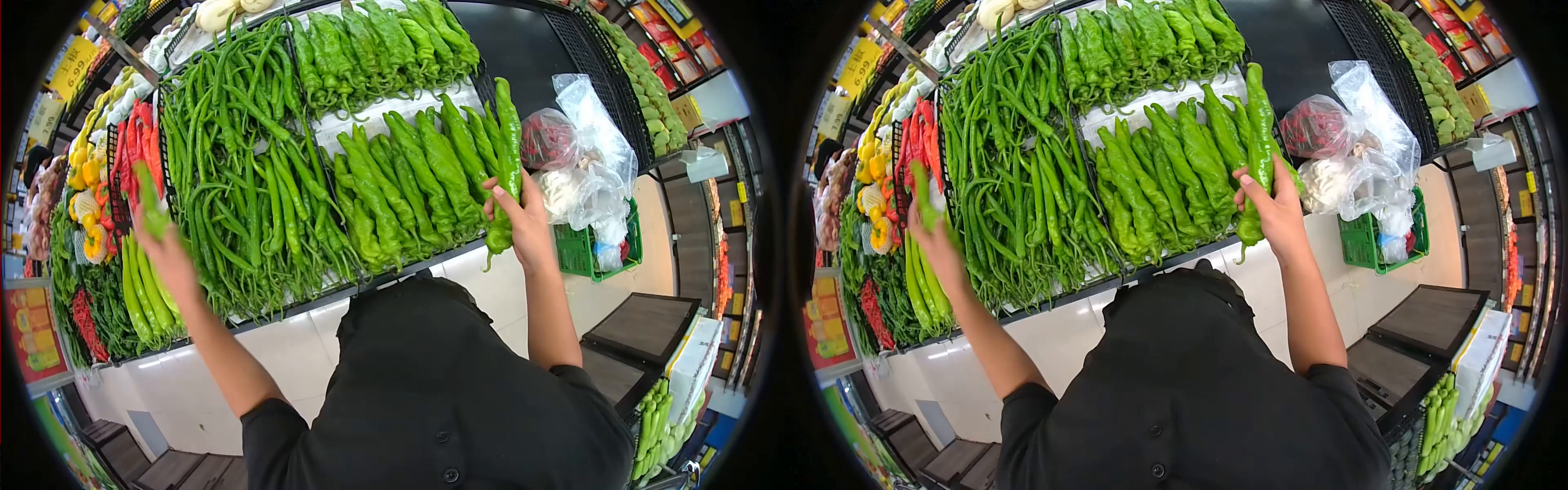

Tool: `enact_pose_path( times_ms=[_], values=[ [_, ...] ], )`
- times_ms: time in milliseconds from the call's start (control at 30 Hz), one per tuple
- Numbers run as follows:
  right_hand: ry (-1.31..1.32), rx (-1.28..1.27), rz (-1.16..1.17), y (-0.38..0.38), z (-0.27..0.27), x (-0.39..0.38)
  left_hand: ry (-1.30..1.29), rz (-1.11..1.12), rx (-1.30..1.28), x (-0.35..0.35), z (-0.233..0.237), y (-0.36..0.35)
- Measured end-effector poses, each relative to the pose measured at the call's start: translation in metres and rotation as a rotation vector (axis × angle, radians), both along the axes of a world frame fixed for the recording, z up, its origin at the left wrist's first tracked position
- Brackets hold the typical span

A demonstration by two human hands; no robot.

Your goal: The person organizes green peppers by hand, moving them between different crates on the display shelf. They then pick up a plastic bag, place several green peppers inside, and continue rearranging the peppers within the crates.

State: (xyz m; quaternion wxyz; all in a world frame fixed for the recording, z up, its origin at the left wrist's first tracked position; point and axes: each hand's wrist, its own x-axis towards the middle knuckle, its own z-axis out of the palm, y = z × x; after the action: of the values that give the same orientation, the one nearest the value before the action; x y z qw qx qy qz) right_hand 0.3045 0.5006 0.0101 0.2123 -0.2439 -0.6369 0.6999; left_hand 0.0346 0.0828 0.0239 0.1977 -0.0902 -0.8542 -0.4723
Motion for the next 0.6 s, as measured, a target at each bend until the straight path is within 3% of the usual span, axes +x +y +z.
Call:
enact_pose_path(
  times_ms=[67, 167, 367, 600],
  values=[
    [0.015, -0.015, 0.024, -0.001, 0.000, -0.008, -0.045, -0.199, -0.079, 0.056, 0.009, 0.068],
    [0.023, -0.005, 0.061, -0.004, 0.002, -0.017, -0.053, -0.470, -0.066, 0.103, -0.014, 0.137],
    [0.041, -0.018, 0.124, -0.003, 0.000, -0.019, -0.353, -0.556, -0.306, 0.140, -0.051, 0.181],
    [0.023, -0.050, 0.129, 0.001, -0.012, -0.009, -0.322, -0.569, -0.552, 0.131, -0.069, 0.170]
  ],
)
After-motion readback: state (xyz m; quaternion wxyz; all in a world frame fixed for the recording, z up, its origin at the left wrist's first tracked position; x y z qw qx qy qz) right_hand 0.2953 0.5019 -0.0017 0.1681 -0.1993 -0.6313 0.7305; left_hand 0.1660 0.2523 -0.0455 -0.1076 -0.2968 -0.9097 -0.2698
